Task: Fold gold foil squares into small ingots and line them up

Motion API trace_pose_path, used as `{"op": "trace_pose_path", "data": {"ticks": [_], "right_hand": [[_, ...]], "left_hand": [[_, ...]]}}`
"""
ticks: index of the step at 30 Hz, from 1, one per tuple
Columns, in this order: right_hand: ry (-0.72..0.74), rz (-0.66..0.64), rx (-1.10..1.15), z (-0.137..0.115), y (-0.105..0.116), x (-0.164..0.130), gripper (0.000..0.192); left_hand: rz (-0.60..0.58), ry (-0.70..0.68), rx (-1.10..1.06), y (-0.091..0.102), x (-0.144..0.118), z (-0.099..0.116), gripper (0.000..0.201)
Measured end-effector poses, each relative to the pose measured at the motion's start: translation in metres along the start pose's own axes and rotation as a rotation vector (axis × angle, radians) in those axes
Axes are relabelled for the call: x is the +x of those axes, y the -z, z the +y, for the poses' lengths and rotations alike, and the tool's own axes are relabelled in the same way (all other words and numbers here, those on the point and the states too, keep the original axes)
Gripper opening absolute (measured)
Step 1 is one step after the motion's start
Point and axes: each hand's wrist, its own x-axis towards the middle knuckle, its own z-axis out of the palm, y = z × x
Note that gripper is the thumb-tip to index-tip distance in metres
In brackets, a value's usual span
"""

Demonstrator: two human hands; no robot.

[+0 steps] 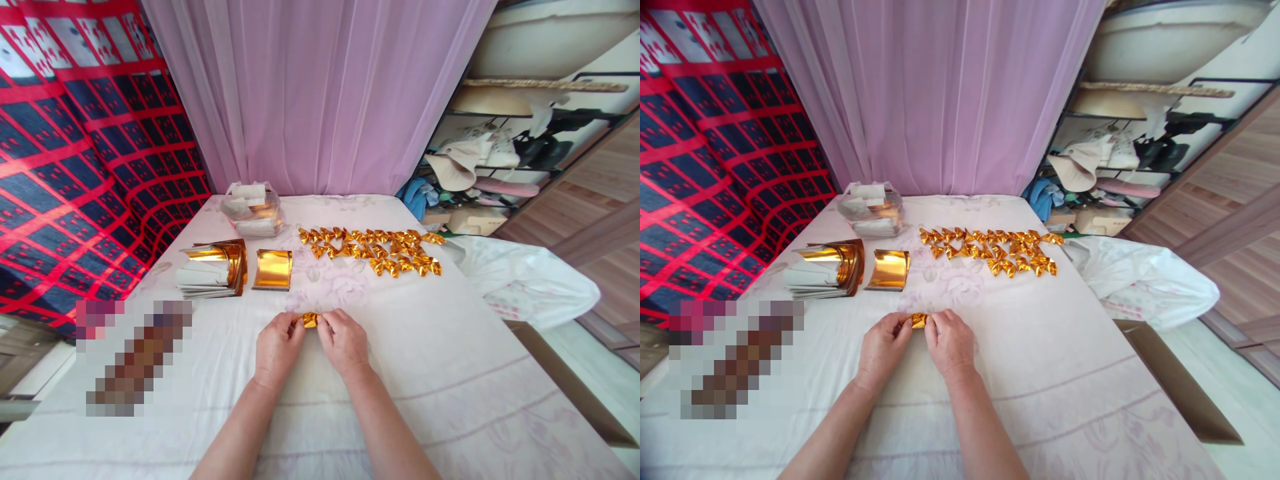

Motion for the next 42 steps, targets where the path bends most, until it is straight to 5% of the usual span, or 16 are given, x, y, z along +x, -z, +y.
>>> {"op": "trace_pose_path", "data": {"ticks": [16,24,33,42], "right_hand": [[0.012,0.047,0.016,-0.0028,0.0027,0.0017,0.029],[0.068,0.034,0.014,-0.0056,0.0033,0.0007,0.028],[0.044,0.088,0.027,-0.0037,0.0026,0.0015,0.029],[0.089,0.082,0.105,-0.0041,0.0067,0.0019,0.030]], "left_hand": [[-0.035,-0.148,0.066,-0.0004,-0.0008,-0.0035,0.021],[0.028,-0.101,0.024,-0.0005,0.0006,-0.0041,0.020],[-0.073,-0.193,0.030,0.0021,-0.0004,-0.0036,0.022],[-0.052,-0.099,-0.002,0.0020,0.0015,-0.0025,0.018]]}}
